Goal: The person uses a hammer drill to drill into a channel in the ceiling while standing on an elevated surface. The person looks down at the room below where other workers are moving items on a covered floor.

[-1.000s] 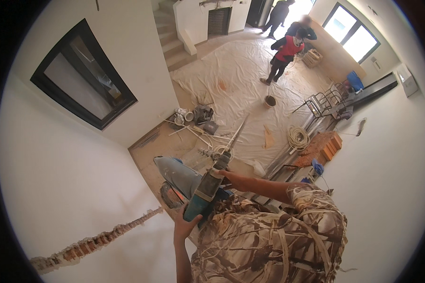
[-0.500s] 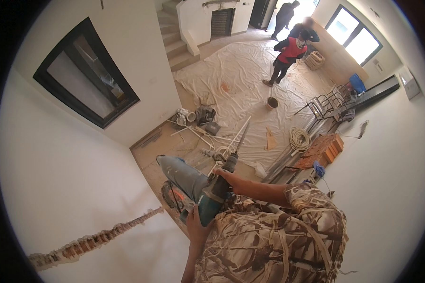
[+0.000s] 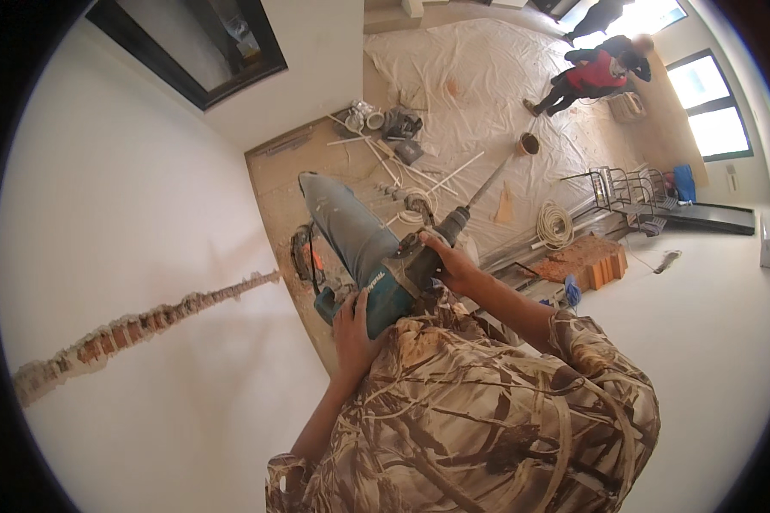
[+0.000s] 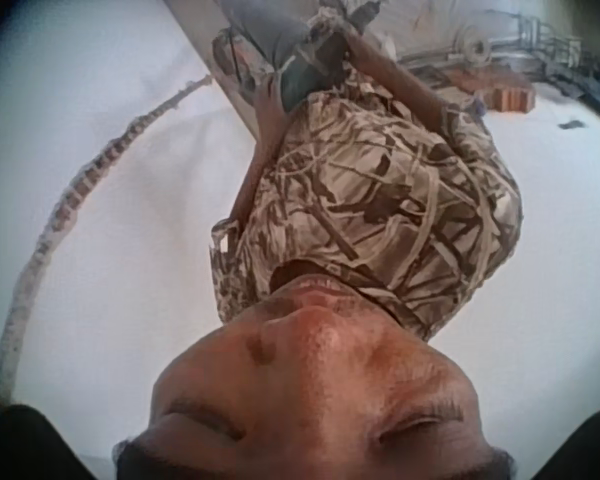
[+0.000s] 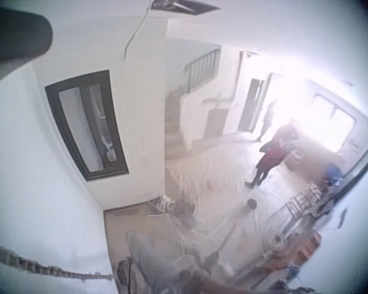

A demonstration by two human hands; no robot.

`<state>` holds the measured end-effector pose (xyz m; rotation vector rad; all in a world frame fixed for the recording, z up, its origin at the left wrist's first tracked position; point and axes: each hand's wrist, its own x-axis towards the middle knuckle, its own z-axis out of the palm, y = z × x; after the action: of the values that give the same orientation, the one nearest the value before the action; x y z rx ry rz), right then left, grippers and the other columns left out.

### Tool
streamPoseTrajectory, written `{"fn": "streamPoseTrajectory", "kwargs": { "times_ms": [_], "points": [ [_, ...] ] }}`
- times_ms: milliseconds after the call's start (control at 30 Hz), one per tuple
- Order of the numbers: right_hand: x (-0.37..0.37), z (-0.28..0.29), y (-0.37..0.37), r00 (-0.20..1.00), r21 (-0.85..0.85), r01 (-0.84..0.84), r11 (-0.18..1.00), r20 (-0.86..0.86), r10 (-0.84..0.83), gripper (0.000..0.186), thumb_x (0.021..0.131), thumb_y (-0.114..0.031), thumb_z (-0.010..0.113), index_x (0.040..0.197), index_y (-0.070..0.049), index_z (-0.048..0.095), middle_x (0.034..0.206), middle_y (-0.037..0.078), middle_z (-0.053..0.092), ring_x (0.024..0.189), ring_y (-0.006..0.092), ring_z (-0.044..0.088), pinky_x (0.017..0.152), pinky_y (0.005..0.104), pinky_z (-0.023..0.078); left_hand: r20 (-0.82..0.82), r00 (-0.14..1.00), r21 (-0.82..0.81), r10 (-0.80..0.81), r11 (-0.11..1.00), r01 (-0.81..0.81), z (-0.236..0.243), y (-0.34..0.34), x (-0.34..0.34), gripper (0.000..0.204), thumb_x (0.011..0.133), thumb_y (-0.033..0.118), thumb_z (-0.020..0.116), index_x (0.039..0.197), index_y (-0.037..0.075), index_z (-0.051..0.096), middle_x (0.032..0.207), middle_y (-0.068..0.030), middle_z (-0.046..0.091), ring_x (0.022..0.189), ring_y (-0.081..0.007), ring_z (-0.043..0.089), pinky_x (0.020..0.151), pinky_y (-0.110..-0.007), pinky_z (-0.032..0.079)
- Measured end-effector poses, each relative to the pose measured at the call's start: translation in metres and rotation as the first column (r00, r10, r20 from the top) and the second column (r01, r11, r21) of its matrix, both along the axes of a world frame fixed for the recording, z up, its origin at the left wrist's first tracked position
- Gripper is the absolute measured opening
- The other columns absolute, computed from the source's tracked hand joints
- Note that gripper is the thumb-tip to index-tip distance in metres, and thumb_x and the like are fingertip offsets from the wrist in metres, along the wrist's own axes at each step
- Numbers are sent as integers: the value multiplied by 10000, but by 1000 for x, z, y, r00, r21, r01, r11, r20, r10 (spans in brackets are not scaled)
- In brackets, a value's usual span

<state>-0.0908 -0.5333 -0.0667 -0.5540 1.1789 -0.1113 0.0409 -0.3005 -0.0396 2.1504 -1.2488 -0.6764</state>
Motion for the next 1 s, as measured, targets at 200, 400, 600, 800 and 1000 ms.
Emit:
{"fn": "streamPoseTrajectory", "kwargs": {
  "times_ms": [200,400,600,800,1000],
  "points": [
    [-2,-3,4,995,41,-17,999,103,13,708,827,-499,741,1358,-109,482,1299,73,571,1226,242,515,1030,435,378,-14,1000,22,4,1000,-3,0,1,1,885,738,310,817,1463,66,371,1368,-205,436,1268,-413,418,1061,-498,351],
    [1,11,20,996,51,16,999,83,-20,681,843,-406,753,1361,-75,460,1312,104,548,1170,247,560,971,396,468,-58,998,32,16,999,-15,2,0,3,862,758,361,799,1449,47,390,1395,-194,424,1275,-400,404,1071,-496,327],
    [-1,17,36,996,-241,-1,970,83,21,810,795,-213,819,1415,-17,336,1304,133,543,1165,252,567,966,373,496,-80,996,32,33,999,-31,2,-1,3,867,766,401,793,1448,48,393,1384,-193,433,1277,-395,405,1064,-490,335],
    [-5,9,28,994,-351,1,936,-102,-39,790,837,-236,767,1446,-56,298,1289,146,545,1167,260,558,932,384,502,-67,997,37,34,999,-31,0,-2,4,870,760,414,795,1451,61,400,1379,-189,439,1279,-392,407,1070,-488,332],
    [-43,14,-31,922,-426,214,879,-209,-326,683,922,-356,640,1461,-106,303,1251,159,563,1072,235,581,836,354,499,-98,994,69,49,997,-42,6,-4,8,880,756,440,788,1449,63,398,1406,-198,431,1309,-387,404,1088,-480,343]
  ]
}}
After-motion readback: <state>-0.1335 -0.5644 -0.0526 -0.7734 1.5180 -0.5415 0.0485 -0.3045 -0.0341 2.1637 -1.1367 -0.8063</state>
